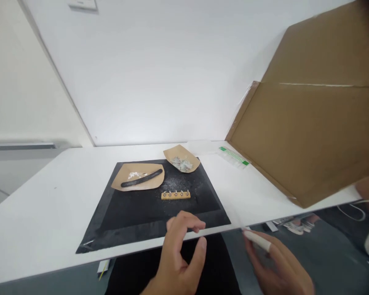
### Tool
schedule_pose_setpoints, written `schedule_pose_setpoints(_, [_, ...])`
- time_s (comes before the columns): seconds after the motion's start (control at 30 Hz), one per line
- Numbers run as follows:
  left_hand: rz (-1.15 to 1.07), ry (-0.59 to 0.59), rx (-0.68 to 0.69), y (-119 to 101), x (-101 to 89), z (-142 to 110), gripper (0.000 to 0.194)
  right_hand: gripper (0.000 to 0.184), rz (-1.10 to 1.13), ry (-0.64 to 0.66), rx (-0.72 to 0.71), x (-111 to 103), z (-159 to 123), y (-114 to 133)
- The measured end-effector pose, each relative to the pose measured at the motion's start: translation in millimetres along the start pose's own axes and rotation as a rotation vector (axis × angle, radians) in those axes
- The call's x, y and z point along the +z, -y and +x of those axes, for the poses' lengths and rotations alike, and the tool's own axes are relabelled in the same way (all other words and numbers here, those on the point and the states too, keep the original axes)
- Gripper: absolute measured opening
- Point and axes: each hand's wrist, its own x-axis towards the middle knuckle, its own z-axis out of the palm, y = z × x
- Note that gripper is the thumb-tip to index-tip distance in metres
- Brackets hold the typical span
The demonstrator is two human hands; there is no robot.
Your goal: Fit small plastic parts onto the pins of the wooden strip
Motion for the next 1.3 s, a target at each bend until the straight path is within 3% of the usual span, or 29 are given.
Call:
schedule_pose_setpoints(0.07, [-0.170,-0.027,-0.189,0.8,15.1,-15.2,0.017,0.011,0.163,0.026,-0.074,-0.6,9.2,17.0])
schedule_pose_setpoints(0.13, [-0.237,0.005,-0.295,4.5,20.8,-24.9,0.019,0.015,0.263,0.057,-0.116,-0.2,15.6,30.4])
schedule_pose_setpoints(0.27, [-0.345,0.010,-0.449,5.0,13.2,-31.5,0.028,0.019,0.364,0.074,-0.183,3.3,21.7,47.7])
schedule_pose_setpoints(0.43, [-0.468,0.022,-0.450,-8.9,1.7,-31.7,0.025,0.027,0.481,0.053,-0.193,9.0,20.9,61.8])
schedule_pose_setpoints(0.67, [-0.370,-0.062,-0.409,-19.1,-8.6,-28.4,0.011,0.048,0.519,-0.043,-0.142,6.8,18.1,77.6])
schedule_pose_setpoints(0.8, [-0.298,-0.039,-0.391,-22.7,-13.7,-29.3,0.015,0.049,0.556,-0.079,-0.136,2.5,16.8,79.4])
schedule_pose_setpoints(1.03, [-0.090,0.018,-0.404,-30.6,-18.9,-30.7,0.014,0.039,0.551,-0.030,-0.186,1.0,0.4,71.0])
schedule_pose_setpoints(1.3, [-0.074,0.008,-0.319,-34.2,-26.4,-24.2,0.010,0.028,0.560,0.016,-0.233,-5.7,-0.2,65.4])
